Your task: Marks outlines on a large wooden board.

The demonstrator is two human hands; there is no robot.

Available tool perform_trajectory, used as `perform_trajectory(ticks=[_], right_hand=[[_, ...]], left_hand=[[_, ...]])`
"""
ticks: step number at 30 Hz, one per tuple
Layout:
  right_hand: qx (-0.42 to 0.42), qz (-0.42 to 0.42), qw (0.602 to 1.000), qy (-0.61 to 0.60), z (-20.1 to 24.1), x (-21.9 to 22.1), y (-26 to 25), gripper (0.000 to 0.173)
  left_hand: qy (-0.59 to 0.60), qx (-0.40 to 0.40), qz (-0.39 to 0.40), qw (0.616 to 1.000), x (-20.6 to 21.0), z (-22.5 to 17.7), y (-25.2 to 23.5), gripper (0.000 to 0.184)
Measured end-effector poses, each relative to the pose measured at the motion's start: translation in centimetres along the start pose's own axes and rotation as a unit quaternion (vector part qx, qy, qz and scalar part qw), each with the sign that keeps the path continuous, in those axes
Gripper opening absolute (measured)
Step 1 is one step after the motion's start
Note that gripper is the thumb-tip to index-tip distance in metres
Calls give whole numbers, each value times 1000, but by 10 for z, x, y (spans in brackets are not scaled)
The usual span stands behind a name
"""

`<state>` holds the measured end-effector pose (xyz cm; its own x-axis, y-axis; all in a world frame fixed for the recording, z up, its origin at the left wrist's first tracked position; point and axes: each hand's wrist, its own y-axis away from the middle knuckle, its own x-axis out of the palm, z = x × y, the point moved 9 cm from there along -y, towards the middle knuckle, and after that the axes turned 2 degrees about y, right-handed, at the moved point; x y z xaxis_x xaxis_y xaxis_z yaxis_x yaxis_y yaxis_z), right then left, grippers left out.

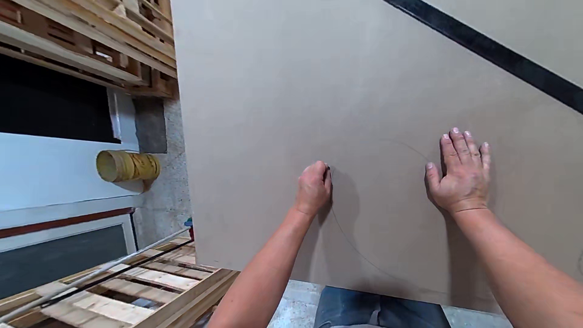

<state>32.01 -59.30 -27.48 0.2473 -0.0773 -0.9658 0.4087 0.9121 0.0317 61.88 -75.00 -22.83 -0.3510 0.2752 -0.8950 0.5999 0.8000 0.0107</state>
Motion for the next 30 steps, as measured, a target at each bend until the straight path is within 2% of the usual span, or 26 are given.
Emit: perform_trajectory(ticks=[5,10,12,18,21,25,30], right_hand=[[-3,-6,1000,2,0,-1,-2,70],[-6,-8,1000,3,0,-1,-1,69],[-7,-5,1000,5,0,-1,-2,68],[-7,0,1000,-2,0,1,-2,69],[-8,-4,1000,-5,0,1,-2,69],[-9,-2,1000,-3,0,0,-5,69],[-10,0,1000,1,1,0,-4,69]], left_hand=[[0,59,15,998,2,-4,25,11],[-33,25,24,999,4,-5,-33,14],[-31,14,24,999,4,-6,-36,13],[-16,-11,25,999,6,-11,52,11],[-23,-29,11,999,6,-11,77,11],[-42,-28,-9,999,5,-9,62,11],[-62,-34,22,997,3,-7,18,14]])
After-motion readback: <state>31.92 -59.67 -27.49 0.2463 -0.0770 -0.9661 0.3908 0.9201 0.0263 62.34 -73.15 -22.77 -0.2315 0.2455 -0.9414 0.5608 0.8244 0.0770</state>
